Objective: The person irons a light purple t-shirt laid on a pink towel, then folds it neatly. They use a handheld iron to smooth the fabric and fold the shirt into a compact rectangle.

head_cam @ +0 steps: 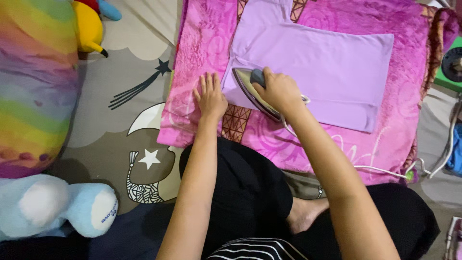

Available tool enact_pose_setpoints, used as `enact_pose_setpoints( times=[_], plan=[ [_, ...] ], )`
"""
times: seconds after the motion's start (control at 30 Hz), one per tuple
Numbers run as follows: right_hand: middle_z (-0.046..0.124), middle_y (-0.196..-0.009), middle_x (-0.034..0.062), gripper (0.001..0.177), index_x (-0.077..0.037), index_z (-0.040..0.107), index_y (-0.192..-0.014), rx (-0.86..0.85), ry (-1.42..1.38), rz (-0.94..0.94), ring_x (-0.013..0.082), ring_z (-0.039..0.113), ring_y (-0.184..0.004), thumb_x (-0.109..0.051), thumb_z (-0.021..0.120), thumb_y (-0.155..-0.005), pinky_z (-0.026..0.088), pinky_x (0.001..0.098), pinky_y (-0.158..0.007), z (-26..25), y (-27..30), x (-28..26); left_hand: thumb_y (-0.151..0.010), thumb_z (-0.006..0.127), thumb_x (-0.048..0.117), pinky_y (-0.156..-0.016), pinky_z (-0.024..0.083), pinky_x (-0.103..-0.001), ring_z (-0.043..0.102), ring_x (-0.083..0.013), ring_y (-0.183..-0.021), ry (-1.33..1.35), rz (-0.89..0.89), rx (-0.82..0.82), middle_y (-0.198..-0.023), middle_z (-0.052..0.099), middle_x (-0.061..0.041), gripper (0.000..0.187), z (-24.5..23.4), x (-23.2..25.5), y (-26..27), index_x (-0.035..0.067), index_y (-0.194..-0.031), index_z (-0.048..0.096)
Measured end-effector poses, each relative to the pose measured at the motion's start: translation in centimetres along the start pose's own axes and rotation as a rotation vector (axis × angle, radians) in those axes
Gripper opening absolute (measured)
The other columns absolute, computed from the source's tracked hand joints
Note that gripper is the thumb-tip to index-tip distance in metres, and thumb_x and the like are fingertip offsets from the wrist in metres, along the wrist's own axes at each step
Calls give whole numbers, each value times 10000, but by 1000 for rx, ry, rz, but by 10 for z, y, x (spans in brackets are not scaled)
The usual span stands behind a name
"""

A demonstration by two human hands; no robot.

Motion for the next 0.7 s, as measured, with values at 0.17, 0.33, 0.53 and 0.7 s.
enact_pose_setpoints(
  times=[0.17,0.33,0.53,0.7],
  plan=[
    [700,-768,266,504,-59,694,-999,-127,80,1,468,692,-738,-546,691,-872,543,568,-692,-17,48,21,-901,577,165,-1171,83,-728,93,-380,-1565,4,-14,-30,-1685,211,-147,772,-5,2,-7,113,-1609,274],
    [715,-781,255,502,-85,715,-996,-161,74,-28,450,704,-752,-568,704,-860,552,549,-722,-22,62,10,-887,566,165,-1179,72,-727,63,-381,-1570,17,-57,-77,-1697,193,-132,789,-11,5,-5,122,-1612,258],
    [723,-789,232,512,-79,724,-986,-87,23,-61,433,708,-752,-571,720,-844,549,551,-694,-4,41,-27,-915,542,187,-1187,85,-722,108,-380,-1570,76,-1,62,-1677,255,-147,728,-13,0,-4,110,-1602,313],
    [718,-774,226,515,-92,736,-972,-143,31,-50,426,710,-747,-582,735,-812,555,543,-700,-4,41,-14,-974,542,208,-1227,118,-680,205,-390,-1570,56,185,248,-1628,379,-172,628,-19,20,4,70,-1577,432]
  ],
)
Point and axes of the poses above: each hand's wrist, its own y-axis away from the middle knuckle, its own z-axis out of the palm, x = y × z, the point moved 5 cm from there along -y, towards the middle knuckle
